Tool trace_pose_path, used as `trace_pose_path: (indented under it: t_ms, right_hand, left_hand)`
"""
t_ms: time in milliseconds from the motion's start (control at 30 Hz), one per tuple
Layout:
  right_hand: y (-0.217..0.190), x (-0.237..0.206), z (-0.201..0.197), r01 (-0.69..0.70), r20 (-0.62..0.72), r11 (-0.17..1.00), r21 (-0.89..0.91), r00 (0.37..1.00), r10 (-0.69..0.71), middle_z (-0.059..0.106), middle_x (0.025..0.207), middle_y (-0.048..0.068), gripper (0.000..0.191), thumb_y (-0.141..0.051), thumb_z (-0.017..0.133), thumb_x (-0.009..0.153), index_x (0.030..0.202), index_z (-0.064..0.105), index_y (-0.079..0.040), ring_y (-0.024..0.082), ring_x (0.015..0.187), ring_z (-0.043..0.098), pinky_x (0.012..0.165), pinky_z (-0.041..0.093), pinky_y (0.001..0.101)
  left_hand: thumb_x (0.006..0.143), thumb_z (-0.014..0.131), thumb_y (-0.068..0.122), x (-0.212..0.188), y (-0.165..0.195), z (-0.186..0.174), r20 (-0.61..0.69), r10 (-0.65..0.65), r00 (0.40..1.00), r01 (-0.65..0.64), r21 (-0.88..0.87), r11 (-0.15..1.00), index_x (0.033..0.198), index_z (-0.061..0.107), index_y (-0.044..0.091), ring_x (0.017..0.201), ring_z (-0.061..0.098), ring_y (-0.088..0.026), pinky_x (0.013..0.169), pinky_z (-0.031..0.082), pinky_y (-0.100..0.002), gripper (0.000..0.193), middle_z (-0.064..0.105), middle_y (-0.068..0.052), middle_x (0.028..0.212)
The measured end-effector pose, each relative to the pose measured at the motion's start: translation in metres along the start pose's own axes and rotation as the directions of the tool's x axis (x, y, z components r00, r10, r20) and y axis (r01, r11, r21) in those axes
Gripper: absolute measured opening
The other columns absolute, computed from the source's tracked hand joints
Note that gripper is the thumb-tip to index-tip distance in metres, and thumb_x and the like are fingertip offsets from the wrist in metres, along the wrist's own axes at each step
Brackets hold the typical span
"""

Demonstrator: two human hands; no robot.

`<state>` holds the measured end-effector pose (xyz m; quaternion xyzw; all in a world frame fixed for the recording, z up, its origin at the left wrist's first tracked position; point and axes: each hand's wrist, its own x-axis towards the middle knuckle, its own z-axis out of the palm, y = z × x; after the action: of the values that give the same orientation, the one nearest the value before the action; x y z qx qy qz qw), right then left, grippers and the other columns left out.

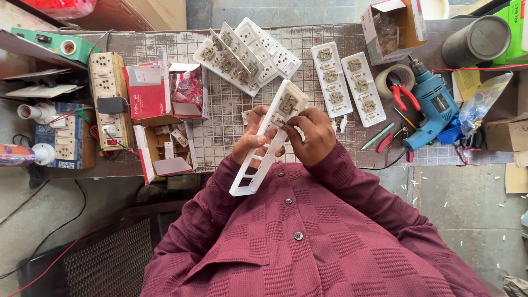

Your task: The person assembles a white plastic electrical component by inserting small metal parts into designated slots. They handle the component with both hands, aligning and pressing the parts into place on a cluttered workbench.

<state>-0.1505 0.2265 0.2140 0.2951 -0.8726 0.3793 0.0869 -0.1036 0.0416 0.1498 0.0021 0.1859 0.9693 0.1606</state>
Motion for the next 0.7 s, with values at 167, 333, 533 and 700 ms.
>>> trace_pose_path:
  t_ms: [167, 333, 533, 700]
  right_hand:
    - [-0.0028, -0.0018, -0.0017, 0.016, -0.019, 1.000, 0.021, 1.000, -0.016, 0.064, 0.097, 0.014, 0.014, -0.004, 0.075, 0.087, 0.101, 0.073, -0.001, 0.032, 0.090, 0.066, 0.080, 0.055, 0.0416]
    - [-0.0021, -0.0008, -0.0028, -0.016, -0.014, 0.999, 0.029, 1.000, 0.017, 0.065, 0.098, 0.017, 0.021, -0.011, 0.082, 0.084, 0.098, 0.071, 0.001, 0.034, 0.089, 0.067, 0.077, 0.056, 0.0425]
    - [-0.0013, -0.0019, -0.0017, 0.013, 0.000, 0.999, 0.035, 1.000, -0.013, 0.066, 0.099, 0.015, 0.013, -0.006, 0.076, 0.090, 0.101, 0.073, 0.000, 0.032, 0.090, 0.069, 0.078, 0.057, 0.0414]
    - [0.0004, -0.0035, -0.0028, -0.013, -0.004, 0.999, 0.041, 1.000, 0.013, 0.065, 0.098, 0.016, 0.018, -0.009, 0.080, 0.088, 0.099, 0.071, 0.001, 0.032, 0.087, 0.068, 0.075, 0.056, 0.0407]
  left_hand:
    - [0.082, 0.078, 0.017, -0.0007, 0.0010, 0.0032, 0.005, -0.021, 1.000, 0.021, -0.015, 1.000, 0.144, 0.032, 0.020, 0.109, 0.058, -0.028, 0.075, 0.059, -0.040, 0.077, 0.046, -0.016, 0.135]
    - [0.081, 0.078, 0.017, -0.0016, 0.0017, 0.0034, -0.029, -0.012, 1.000, 0.011, -0.012, 1.000, 0.143, 0.031, 0.020, 0.110, 0.059, -0.028, 0.077, 0.060, -0.041, 0.077, 0.046, -0.018, 0.134]
    - [0.082, 0.078, 0.017, -0.0004, -0.0001, 0.0018, 0.007, -0.028, 1.000, 0.028, -0.002, 1.000, 0.143, 0.032, 0.020, 0.110, 0.058, -0.028, 0.075, 0.059, -0.041, 0.077, 0.045, -0.016, 0.134]
    - [0.080, 0.079, 0.017, 0.0000, -0.0005, 0.0014, 0.007, -0.007, 1.000, 0.007, -0.003, 1.000, 0.142, 0.032, 0.019, 0.110, 0.059, -0.028, 0.076, 0.060, -0.041, 0.078, 0.046, -0.017, 0.134]
